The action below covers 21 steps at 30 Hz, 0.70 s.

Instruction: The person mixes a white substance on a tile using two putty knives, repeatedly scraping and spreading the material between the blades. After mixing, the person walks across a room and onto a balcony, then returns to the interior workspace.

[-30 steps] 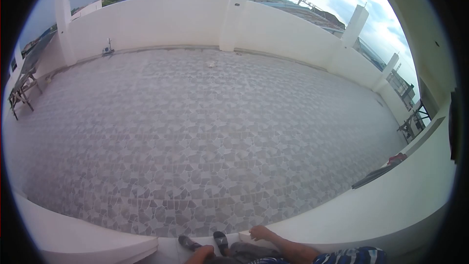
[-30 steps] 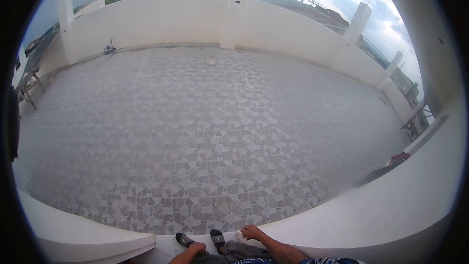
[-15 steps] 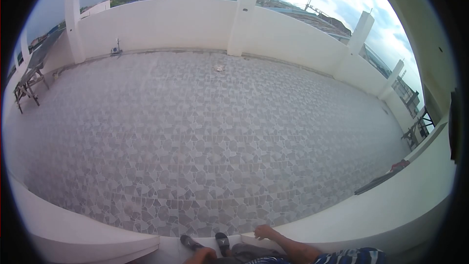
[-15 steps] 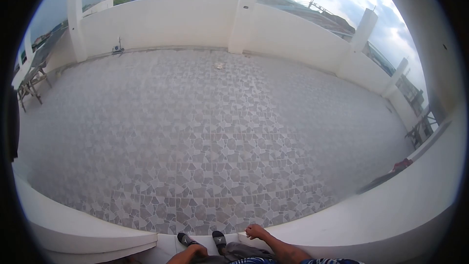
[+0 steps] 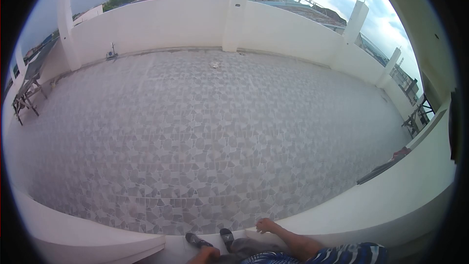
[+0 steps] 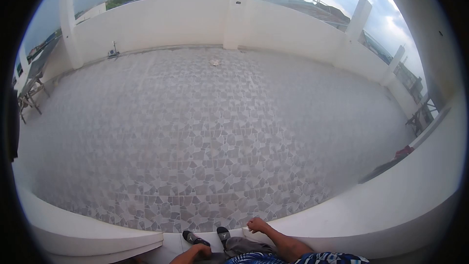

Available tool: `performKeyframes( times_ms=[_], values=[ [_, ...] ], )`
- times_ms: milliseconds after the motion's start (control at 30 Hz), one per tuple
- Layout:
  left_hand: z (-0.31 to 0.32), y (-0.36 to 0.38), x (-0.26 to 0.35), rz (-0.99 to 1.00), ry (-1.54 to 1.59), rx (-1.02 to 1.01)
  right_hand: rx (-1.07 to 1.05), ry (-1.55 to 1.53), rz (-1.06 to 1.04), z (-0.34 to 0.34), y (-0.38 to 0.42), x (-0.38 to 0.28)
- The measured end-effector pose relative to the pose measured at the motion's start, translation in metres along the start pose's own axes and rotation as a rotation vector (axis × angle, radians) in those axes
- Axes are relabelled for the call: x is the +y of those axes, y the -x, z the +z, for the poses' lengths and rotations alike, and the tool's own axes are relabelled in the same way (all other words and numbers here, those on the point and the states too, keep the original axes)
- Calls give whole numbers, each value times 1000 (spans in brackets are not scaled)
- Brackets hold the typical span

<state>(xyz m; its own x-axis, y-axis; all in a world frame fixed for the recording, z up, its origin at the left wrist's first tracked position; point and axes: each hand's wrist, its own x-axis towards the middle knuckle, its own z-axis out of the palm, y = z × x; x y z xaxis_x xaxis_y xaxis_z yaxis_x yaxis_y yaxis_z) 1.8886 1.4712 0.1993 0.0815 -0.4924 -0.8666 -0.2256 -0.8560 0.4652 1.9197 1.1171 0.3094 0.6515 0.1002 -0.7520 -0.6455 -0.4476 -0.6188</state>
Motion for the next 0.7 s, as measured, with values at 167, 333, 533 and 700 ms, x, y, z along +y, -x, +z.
performKeyframes(
  times_ms=[167,333,533,700],
  values=[
    [-17,24,18,-82,-101,306,0,-79,166,-3,-4,0],
    [12,2,33,-154,-136,348,-93,233,-279,-12,-20,42],
    [-10,-23,4,-18,-120,-140,17,-55,126,-1,12,-7],
    [-38,-10,3,-79,-64,47,-68,135,-77,-12,-11,20]
  ],
)
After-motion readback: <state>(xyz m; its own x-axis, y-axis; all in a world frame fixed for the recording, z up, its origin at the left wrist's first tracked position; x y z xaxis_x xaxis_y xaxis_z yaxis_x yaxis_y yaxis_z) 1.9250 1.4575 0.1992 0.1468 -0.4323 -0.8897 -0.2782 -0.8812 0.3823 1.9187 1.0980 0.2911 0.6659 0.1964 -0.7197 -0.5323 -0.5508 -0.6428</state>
